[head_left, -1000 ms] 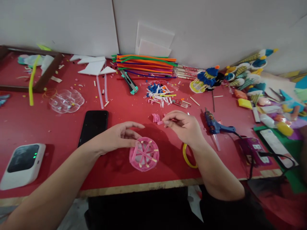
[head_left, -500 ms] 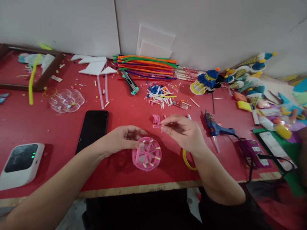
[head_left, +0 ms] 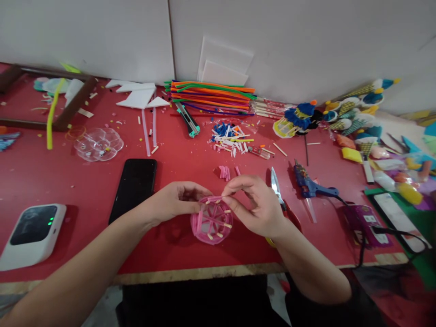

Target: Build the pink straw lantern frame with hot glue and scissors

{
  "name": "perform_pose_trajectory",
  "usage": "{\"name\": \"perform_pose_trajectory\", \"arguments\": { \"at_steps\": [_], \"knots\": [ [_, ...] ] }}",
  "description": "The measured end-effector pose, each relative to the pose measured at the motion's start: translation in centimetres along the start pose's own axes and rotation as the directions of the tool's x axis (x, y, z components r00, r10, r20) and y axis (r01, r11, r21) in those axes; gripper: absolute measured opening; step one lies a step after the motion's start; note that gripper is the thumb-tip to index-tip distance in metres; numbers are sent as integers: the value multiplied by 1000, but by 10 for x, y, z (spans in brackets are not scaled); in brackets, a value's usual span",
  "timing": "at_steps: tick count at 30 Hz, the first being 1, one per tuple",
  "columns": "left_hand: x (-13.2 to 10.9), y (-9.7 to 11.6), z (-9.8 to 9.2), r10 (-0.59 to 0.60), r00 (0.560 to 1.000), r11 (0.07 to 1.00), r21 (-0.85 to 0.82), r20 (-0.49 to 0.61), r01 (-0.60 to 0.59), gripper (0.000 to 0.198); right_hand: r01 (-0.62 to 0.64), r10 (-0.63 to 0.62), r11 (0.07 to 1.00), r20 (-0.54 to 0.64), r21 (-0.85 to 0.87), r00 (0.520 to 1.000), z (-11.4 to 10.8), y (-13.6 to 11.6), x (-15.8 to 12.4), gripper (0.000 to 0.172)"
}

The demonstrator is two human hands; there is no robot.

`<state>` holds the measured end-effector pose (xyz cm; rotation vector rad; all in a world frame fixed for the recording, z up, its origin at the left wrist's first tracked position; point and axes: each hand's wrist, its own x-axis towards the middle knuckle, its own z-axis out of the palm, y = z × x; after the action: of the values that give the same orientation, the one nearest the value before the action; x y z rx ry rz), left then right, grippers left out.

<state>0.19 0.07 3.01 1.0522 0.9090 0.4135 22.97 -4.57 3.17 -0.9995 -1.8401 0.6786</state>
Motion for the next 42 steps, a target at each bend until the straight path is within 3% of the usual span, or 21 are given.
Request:
{"name": "perform_pose_trajectory", "arguments": {
  "at_steps": [10, 19, 42],
  "knots": [
    [0, 0, -1, 8, 1000, 999, 39, 20, -9, 28, 145, -145, 976, 13, -165, 989, -2, -4, 4, 33],
    [2, -2, -2, 18, 999, 1000, 13, 46, -18, 29, 251, -253, 945, 16, -208, 967, -1, -2, 4, 32],
    [2, -3, -3, -4, 999, 1000, -3, 50, 4, 31, 255, -245, 948, 71, -192, 967, -2, -1, 4, 30]
  ]
}}
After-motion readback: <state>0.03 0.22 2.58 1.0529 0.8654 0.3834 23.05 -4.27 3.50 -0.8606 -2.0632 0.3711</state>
